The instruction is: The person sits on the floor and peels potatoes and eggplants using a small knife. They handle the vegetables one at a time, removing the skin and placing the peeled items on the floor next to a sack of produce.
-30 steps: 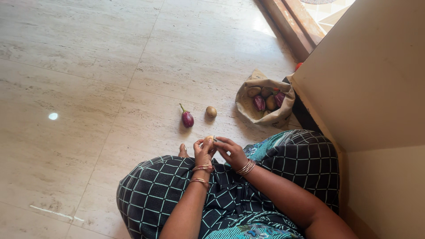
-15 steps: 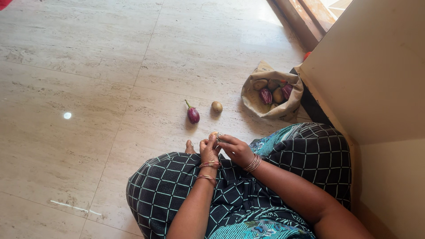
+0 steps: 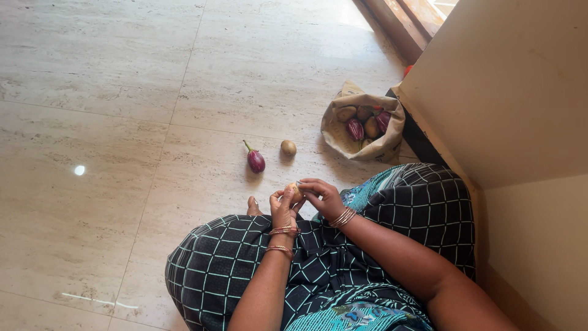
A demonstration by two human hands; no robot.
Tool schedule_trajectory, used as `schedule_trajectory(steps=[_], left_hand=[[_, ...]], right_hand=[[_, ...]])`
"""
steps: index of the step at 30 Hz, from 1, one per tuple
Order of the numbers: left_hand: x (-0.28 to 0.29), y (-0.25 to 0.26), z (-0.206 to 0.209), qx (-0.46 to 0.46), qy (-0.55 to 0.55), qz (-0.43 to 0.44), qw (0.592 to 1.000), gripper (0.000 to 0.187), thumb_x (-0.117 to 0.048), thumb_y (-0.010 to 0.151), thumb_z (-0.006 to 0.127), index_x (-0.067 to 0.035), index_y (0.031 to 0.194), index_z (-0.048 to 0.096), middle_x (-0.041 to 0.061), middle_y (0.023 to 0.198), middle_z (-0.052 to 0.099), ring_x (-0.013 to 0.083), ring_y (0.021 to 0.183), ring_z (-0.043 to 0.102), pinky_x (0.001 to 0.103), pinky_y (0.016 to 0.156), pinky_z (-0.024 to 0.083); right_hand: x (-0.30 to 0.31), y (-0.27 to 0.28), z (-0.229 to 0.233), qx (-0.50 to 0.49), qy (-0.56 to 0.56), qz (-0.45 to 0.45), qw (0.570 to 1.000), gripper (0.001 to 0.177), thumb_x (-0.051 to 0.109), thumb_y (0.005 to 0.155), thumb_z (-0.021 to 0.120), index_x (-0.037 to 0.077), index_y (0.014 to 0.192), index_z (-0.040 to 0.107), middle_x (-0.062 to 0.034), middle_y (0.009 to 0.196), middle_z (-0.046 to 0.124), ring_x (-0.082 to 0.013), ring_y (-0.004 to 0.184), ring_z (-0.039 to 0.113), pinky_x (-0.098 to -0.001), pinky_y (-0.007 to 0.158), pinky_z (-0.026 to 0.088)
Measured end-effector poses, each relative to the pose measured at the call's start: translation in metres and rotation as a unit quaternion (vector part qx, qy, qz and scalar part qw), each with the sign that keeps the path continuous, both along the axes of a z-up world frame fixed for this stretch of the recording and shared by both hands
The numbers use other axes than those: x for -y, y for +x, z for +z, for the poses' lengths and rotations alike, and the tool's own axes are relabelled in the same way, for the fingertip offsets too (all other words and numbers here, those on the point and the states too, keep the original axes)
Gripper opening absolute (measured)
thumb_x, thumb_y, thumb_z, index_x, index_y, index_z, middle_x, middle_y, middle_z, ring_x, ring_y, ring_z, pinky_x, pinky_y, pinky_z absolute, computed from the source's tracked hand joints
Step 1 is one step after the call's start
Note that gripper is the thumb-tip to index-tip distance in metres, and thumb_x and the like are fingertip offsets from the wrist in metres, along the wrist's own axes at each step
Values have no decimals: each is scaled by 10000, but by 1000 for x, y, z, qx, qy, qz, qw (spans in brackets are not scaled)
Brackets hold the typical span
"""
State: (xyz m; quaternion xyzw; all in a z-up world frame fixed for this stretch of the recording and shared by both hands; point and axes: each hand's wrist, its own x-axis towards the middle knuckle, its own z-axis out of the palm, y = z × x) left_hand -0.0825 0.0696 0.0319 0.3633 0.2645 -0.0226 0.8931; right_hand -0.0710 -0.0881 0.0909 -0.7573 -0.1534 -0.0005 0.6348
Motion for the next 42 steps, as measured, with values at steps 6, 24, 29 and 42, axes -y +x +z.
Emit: schedule_trajectory(steps=[6, 24, 29, 42], left_hand=[[-3, 0, 1, 21, 22, 14, 999, 458, -166, 891, 752, -79, 1225, 450, 137, 1184, 624, 234, 1004, 677, 399, 824, 642], [-4, 0, -7, -7, 92, -37, 995, 438, -336, 888, 771, -81, 1168, 552, 94, 1050, 680, 159, 849, 680, 254, 658, 598], [3, -5, 2, 0, 106, -112, 988, 398, -313, 911, 749, -46, 1170, 606, 95, 1027, 693, 174, 848, 706, 273, 613, 620], [0, -3, 3, -2, 115, -92, 989, 366, -292, 930, 714, -35, 1169, 609, 101, 999, 684, 174, 733, 685, 260, 569, 622]], right_hand=[[-8, -15, 24, 205, -190, -5, 960, 285, 23, 892, 671, 122, 1149, 747, -106, 1261, 723, -239, 1053, 726, -360, 848, 621], [-5, -9, 29, 165, -98, -18, 981, 313, -28, 913, 668, 67, 1207, 714, -136, 1244, 707, -262, 1087, 722, -332, 887, 598], [-1, 5, 12, 38, -43, -57, 997, 237, -11, 940, 652, 44, 1156, 733, -130, 1164, 751, -256, 1078, 737, -347, 915, 586], [-3, -4, 24, 111, -75, -26, 991, 262, -1, 958, 609, 46, 1195, 708, -132, 1228, 700, -274, 1092, 715, -345, 920, 581]])
